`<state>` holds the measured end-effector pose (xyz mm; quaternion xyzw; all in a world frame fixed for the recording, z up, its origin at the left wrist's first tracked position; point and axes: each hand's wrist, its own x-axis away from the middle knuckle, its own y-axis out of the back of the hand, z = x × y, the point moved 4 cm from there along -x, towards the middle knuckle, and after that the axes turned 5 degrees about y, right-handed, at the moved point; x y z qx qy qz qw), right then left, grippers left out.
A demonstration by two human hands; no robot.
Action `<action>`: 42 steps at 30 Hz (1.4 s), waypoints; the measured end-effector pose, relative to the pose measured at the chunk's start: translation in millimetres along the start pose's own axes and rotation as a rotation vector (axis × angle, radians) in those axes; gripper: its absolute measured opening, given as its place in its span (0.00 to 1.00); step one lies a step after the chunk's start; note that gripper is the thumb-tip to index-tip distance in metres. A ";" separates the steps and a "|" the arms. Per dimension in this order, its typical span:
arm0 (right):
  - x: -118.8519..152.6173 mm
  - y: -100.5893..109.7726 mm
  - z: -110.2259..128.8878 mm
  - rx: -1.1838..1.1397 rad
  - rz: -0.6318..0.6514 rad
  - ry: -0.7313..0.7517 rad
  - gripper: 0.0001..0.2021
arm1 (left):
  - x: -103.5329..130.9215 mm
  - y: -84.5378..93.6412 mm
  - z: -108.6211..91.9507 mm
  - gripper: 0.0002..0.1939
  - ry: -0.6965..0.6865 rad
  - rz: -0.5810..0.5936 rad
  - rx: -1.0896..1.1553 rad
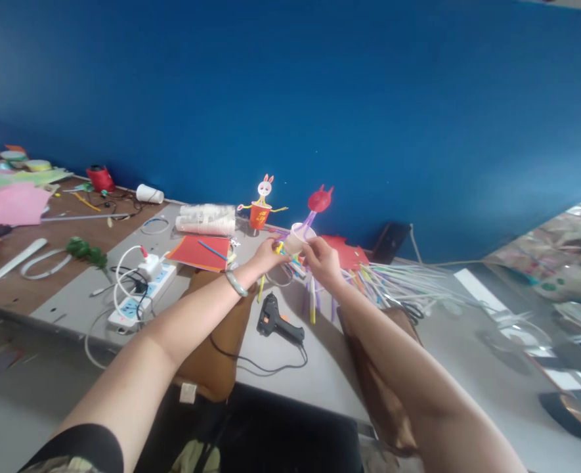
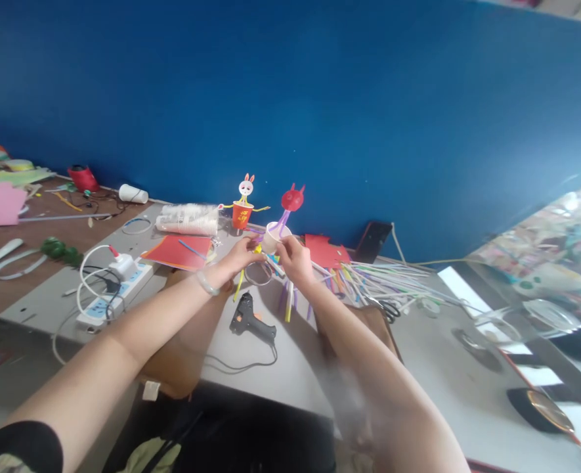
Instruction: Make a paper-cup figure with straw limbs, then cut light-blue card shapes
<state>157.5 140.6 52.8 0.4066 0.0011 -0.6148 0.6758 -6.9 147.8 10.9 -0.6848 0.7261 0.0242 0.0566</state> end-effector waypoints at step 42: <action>-91.1 10.2 -71.3 0.617 0.108 -0.148 0.19 | 4.7 -7.8 5.0 0.15 -0.138 0.209 -0.483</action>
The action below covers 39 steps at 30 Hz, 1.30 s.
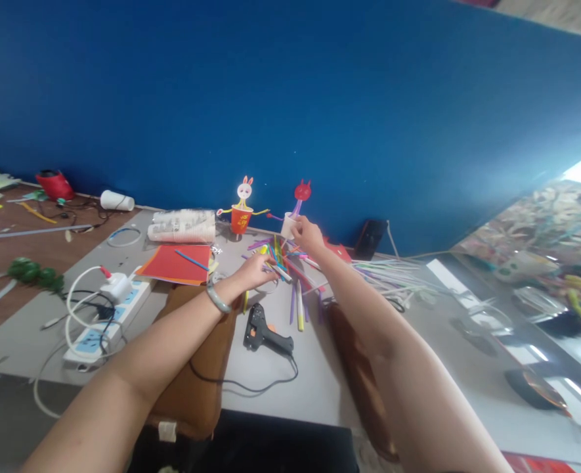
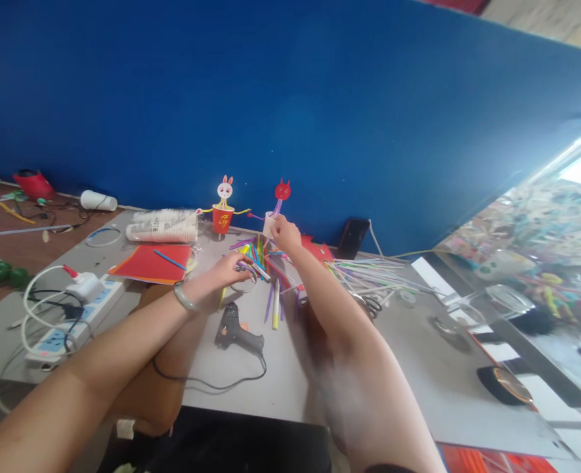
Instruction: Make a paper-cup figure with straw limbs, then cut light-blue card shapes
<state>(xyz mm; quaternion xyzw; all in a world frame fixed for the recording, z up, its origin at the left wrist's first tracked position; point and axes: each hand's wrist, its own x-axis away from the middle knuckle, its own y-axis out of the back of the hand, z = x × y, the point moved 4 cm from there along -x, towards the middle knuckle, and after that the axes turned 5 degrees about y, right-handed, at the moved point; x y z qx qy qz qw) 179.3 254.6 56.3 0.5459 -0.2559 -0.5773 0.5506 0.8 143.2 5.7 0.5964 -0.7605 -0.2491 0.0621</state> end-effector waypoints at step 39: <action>-18.0 29.7 10.2 0.267 0.134 -0.067 0.17 | 3.6 2.1 -2.0 0.14 0.077 -0.021 0.013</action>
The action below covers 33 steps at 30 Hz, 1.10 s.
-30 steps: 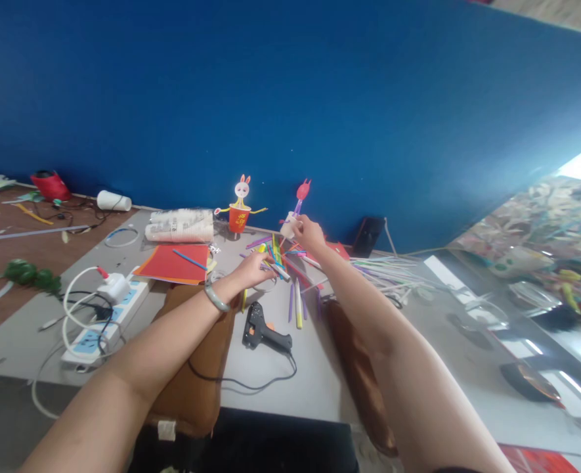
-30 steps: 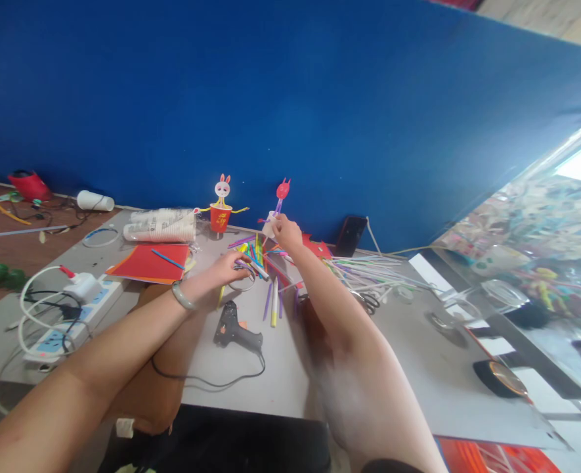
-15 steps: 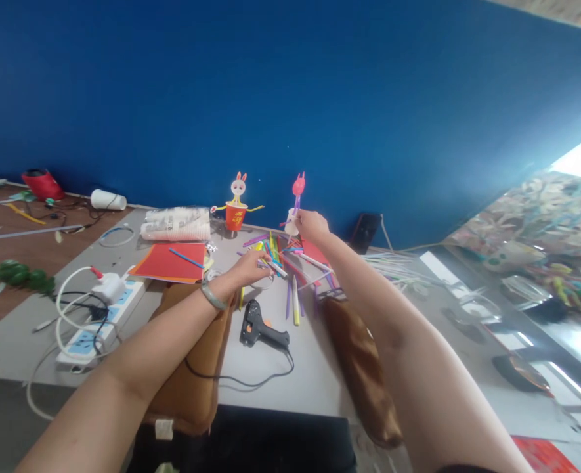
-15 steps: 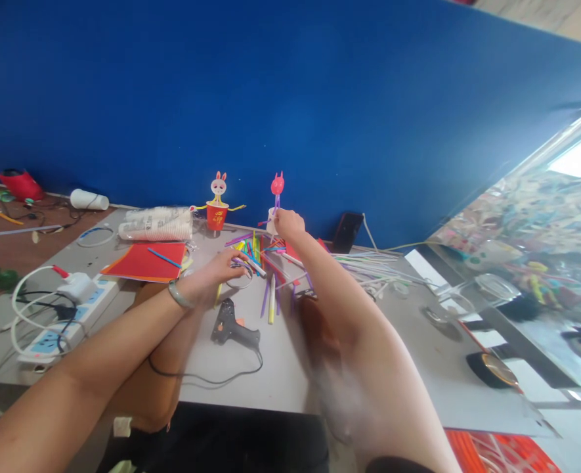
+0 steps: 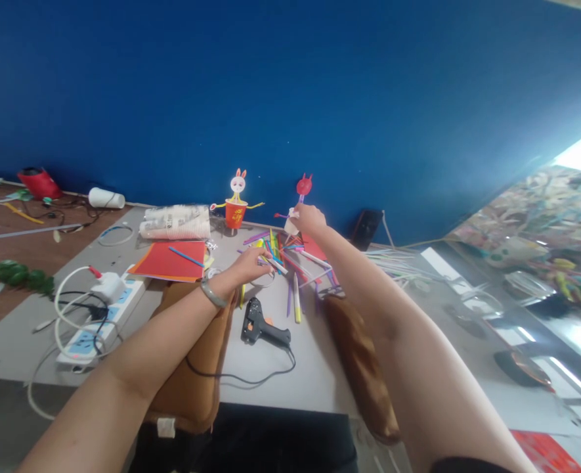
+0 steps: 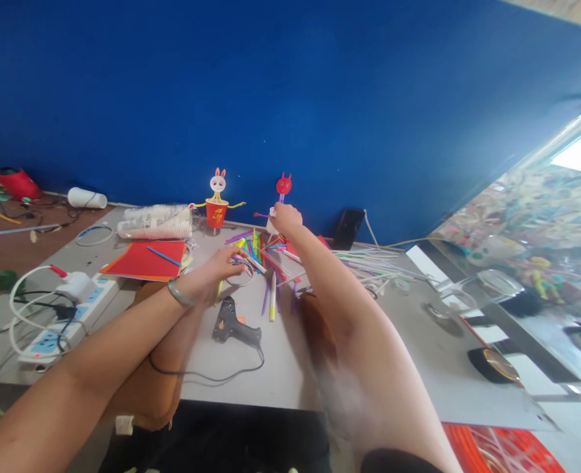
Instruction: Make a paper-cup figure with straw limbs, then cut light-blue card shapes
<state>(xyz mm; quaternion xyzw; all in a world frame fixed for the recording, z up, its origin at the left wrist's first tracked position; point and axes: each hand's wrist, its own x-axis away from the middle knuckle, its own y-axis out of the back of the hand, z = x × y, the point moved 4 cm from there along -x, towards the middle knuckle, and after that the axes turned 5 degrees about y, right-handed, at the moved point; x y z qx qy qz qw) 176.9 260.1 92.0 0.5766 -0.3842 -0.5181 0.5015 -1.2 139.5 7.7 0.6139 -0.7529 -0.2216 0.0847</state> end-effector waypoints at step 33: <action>25.8 7.7 -6.4 0.190 0.073 -0.013 0.16 | -1.4 -0.7 -1.6 0.16 0.026 0.017 -0.121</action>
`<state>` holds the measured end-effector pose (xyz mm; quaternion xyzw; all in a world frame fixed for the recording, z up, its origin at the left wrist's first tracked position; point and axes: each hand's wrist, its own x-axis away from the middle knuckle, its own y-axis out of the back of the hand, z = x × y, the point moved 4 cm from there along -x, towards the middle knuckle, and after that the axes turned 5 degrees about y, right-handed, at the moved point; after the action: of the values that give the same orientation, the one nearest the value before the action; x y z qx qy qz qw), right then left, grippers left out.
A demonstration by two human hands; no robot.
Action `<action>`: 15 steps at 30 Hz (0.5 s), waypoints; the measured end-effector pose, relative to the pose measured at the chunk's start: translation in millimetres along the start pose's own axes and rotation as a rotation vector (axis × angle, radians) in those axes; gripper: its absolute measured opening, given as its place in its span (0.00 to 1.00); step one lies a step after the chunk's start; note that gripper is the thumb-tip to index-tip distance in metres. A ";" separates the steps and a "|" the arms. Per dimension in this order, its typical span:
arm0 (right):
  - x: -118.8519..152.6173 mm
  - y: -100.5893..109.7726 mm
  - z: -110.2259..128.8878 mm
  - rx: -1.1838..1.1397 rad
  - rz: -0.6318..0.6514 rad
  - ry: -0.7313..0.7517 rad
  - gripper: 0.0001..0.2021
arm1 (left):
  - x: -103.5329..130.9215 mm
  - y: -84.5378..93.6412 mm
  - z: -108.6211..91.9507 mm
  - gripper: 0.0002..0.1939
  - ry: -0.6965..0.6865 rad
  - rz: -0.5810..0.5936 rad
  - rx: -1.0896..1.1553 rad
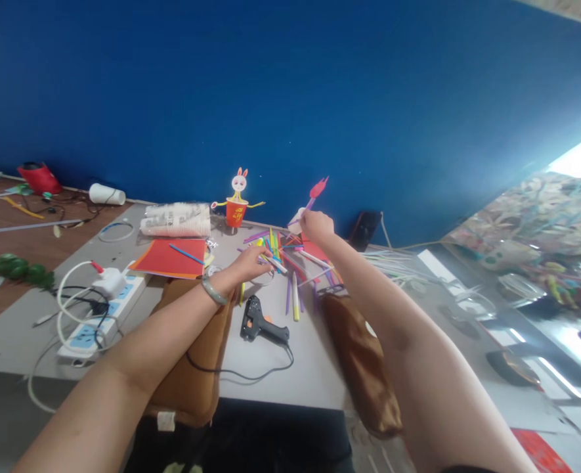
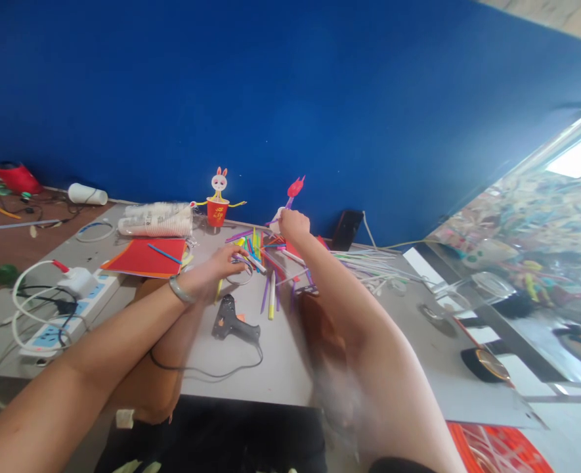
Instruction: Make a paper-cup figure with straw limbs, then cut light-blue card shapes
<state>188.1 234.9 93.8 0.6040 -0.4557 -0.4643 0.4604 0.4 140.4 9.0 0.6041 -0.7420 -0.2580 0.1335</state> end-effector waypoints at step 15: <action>-46.4 19.4 50.6 0.150 0.170 0.105 0.20 | 5.8 4.7 -15.3 0.15 -0.006 0.005 -0.104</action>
<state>129.0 270.4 112.1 0.6192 -0.5140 -0.3559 0.4750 3.0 132.1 23.6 0.5936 -0.7296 -0.2977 0.1630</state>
